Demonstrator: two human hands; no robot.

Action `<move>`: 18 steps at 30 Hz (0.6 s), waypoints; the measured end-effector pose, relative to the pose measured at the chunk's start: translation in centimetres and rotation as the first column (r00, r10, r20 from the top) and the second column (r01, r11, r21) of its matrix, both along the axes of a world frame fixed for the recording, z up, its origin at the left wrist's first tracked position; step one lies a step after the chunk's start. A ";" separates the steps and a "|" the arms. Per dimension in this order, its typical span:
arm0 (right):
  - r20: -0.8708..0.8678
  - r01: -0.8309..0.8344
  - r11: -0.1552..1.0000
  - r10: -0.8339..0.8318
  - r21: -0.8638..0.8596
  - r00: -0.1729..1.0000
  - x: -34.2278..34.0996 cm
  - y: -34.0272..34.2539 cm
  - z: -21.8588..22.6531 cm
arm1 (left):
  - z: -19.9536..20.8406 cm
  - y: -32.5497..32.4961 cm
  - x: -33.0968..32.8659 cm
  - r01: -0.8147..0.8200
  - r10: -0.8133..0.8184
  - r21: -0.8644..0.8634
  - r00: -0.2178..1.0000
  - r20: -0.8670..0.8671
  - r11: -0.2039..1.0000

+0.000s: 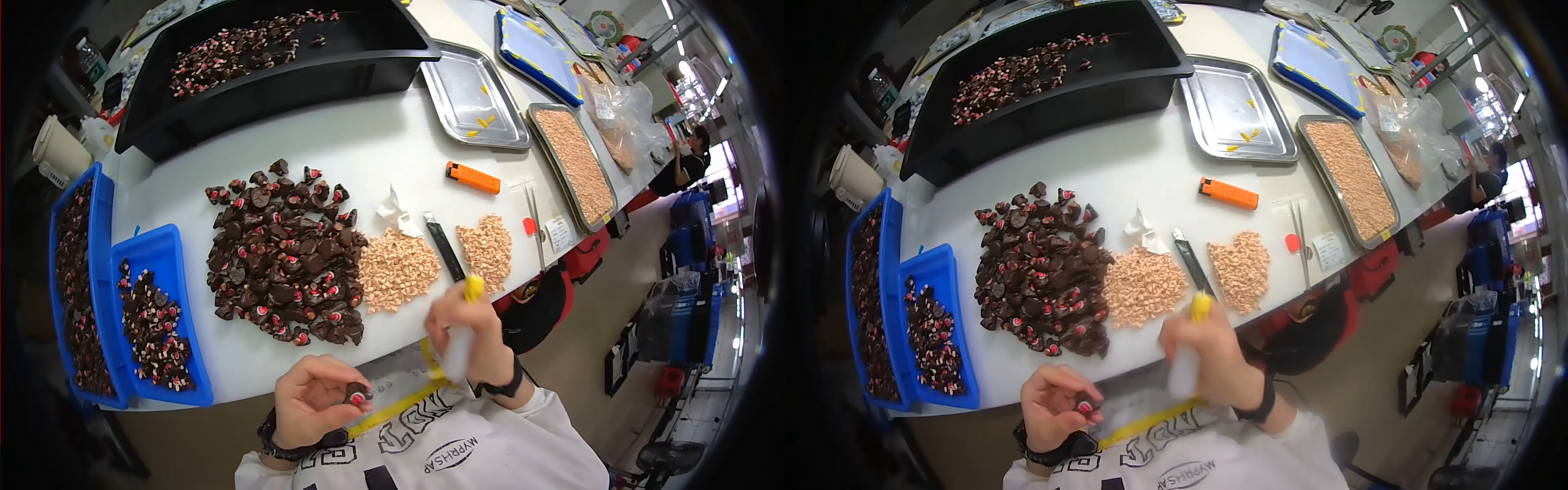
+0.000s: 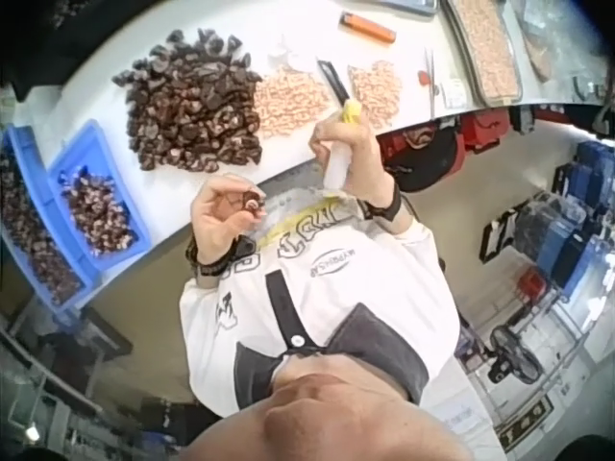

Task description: Assembling small red and black toy components using a glue applicator on a workbench.

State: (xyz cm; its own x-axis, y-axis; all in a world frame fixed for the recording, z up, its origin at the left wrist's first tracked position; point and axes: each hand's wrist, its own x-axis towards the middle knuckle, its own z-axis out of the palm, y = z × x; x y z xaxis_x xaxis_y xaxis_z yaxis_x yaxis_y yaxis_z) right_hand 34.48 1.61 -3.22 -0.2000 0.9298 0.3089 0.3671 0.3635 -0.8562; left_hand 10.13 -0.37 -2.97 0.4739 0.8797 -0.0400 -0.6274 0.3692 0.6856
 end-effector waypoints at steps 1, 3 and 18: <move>-0.620 -0.241 0.915 -0.013 -0.324 0.784 -0.8 -1.2 1.5 | -0.2 0.1 0.1 -0.005 0.005 -0.004 1.000 -0.006 1.000; -0.255 -0.342 0.918 0.386 0.199 0.886 -1.9 -0.8 3.0 | -0.5 0.1 -0.1 0.083 -0.082 -0.024 0.995 0.049 0.996; -0.186 -0.498 0.859 0.512 0.120 0.838 -4.3 -0.7 3.0 | -0.5 0.3 -0.1 0.064 -0.061 0.085 0.997 -0.039 0.994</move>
State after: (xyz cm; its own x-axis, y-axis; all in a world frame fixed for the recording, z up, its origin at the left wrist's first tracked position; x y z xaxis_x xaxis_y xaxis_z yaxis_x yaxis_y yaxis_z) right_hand 30.22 0.89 -0.20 -0.5625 0.6935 0.4502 -0.0626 0.5072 -0.8595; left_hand 10.00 -0.03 -3.43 0.5279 0.8492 0.0160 -0.5788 0.3459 0.7385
